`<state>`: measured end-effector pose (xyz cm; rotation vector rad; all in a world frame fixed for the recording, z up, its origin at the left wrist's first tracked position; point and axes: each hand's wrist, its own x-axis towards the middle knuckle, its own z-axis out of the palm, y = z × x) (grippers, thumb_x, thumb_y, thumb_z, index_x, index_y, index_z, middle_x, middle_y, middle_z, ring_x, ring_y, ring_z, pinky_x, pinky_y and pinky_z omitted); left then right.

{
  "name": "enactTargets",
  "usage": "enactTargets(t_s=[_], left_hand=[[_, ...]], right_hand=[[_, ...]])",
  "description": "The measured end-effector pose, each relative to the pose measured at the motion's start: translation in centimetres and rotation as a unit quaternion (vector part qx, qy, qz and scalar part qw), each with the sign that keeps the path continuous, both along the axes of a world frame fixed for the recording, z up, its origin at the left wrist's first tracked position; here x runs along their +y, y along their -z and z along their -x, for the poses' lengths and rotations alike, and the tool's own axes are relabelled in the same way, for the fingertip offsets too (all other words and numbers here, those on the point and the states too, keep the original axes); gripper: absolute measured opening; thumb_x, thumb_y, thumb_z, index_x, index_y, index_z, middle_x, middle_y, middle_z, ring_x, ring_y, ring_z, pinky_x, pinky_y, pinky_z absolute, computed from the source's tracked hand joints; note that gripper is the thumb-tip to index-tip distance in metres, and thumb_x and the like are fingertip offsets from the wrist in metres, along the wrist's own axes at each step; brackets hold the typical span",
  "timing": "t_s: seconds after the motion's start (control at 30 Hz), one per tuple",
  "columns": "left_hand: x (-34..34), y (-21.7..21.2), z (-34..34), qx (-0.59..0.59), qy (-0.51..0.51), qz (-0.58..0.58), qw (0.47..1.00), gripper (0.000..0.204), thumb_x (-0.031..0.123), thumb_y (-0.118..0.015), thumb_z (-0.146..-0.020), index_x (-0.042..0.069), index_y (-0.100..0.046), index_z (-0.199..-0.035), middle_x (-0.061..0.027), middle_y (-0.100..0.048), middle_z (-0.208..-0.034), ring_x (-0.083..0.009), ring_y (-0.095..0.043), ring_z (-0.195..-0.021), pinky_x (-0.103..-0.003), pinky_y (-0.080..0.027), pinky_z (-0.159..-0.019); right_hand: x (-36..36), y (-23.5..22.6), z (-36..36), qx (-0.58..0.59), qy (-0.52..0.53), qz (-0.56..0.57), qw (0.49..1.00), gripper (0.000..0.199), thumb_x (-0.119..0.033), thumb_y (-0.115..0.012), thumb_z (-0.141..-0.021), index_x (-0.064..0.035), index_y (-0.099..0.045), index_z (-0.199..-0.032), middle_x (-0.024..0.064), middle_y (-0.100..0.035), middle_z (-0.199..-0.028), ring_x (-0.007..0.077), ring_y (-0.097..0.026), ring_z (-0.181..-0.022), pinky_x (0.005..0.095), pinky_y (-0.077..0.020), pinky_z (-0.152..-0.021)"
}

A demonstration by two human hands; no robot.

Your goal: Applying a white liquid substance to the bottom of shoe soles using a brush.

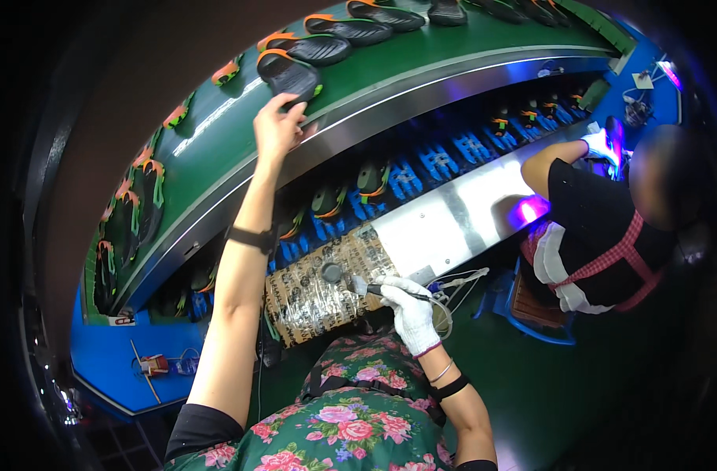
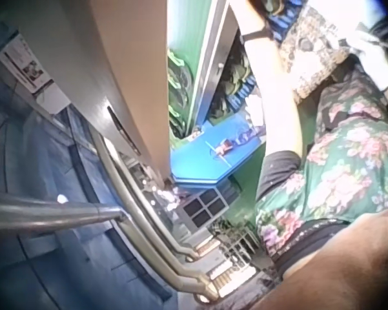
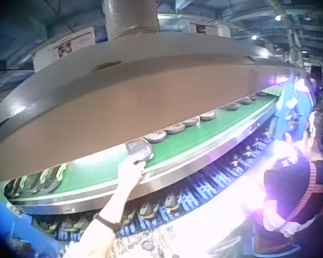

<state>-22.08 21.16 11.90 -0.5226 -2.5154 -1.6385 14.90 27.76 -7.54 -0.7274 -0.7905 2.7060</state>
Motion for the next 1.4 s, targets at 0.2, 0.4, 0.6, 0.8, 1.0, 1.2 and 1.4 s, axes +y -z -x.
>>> enactTargets(t_s=[0.2, 0.4, 0.6, 0.8, 1.0, 1.2, 1.4], left_hand=[[-12.8, -1.1, -6.3, 0.177, 0.019, -0.27, 0.946, 0.025, 0.008, -0.064, -0.1, 0.002, -0.053, -0.122, -0.017, -0.056, -0.137, -0.0255, -0.066, -0.113, -0.04, -0.057, -0.095], [-21.8, -2.0, -12.2, 0.099, -0.162, -0.328, 0.925, 0.035, 0.022, -0.051, -0.104, 0.003, -0.056, -0.133, -0.0109, -0.065, -0.124, -0.0239, -0.068, -0.109, -0.041, -0.054, -0.101], [-18.6, 5.9, -16.6, -0.313, -0.008, -0.244, 0.918, 0.025, 0.032, -0.064, -0.1, 0.008, -0.07, -0.103, -0.0034, -0.071, -0.098, -0.0128, -0.067, -0.089, -0.03, -0.055, -0.083], [-13.8, 11.5, -24.3, -0.524, 0.0, -0.241, 0.817, 0.079, 0.067, -0.044, -0.101, 0.001, -0.053, -0.143, -0.0205, -0.064, -0.136, -0.0315, -0.067, -0.12, -0.045, -0.055, -0.105], [-13.5, 11.0, -32.0, -0.622, 0.253, -0.454, 0.585, 0.121, 0.099, -0.018, -0.083, 0.006, -0.04, -0.158, -0.0291, -0.058, -0.143, -0.0404, -0.065, -0.123, -0.054, -0.052, -0.107], [-11.4, 9.5, -30.9, -0.588, 0.202, -0.527, 0.58, 0.118, 0.102, -0.016, -0.078, 0.006, -0.06, -0.131, -0.0195, -0.069, -0.114, -0.0354, -0.071, -0.093, -0.051, -0.059, -0.083], [-10.6, 10.6, -29.9, -0.498, 0.205, -0.634, 0.555, 0.097, 0.087, -0.029, -0.095, 0.014, -0.044, -0.157, -0.0091, -0.055, -0.15, -0.0303, -0.055, -0.134, -0.05, -0.044, -0.114]], right_hand=[[2.4, -0.3, -1.2, 0.017, 0.034, -0.007, 0.999, 0.017, 0.009, -0.068, -0.088, 0.0039, -0.074, -0.103, 0.018, -0.077, -0.105, 0.0241, -0.076, -0.085, 0.03, -0.0637, -0.073], [6.3, -7.7, -0.8, 0.047, 0.047, 0.009, 0.998, 0.009, 0.006, -0.067, -0.091, 0.002, -0.072, -0.097, 0.0111, -0.073, -0.096, 0.019, -0.074, -0.083, 0.0292, -0.0608, -0.079], [3.0, -13.6, 0.7, 0.171, -0.063, -0.163, 0.97, 0.023, 0.01, -0.072, -0.087, 0.0088, -0.074, -0.11, 0.0196, -0.075, -0.119, 0.0227, -0.074, -0.1, 0.0318, -0.0605, -0.09], [0.9, -14.2, 2.4, 0.164, -0.101, -0.393, 0.899, 0.022, 0.002, -0.075, -0.089, 0.0031, -0.077, -0.111, 0.0131, -0.078, -0.112, 0.0166, -0.074, -0.099, 0.031, -0.0597, -0.09], [1.5, -15.3, 2.0, 0.096, -0.118, -0.39, 0.908, 0.027, 0.003, -0.074, -0.087, 0.0049, -0.077, -0.114, 0.0163, -0.079, -0.103, 0.0176, -0.074, -0.089, 0.0303, -0.0592, -0.083], [1.3, -15.0, 2.6, 0.175, -0.078, -0.479, 0.856, 0.023, 0.006, -0.077, -0.083, 0.003, -0.078, -0.105, 0.0116, -0.079, -0.098, 0.012, -0.07, -0.059, 0.0246, -0.0535, -0.051], [2.3, -18.1, 5.1, 0.244, 0.032, -0.725, 0.644, 0.025, 0.004, -0.079, -0.08, -0.002, -0.08, -0.104, 0.0139, -0.08, -0.103, 0.024, -0.077, -0.087, 0.0328, -0.0591, -0.076]])
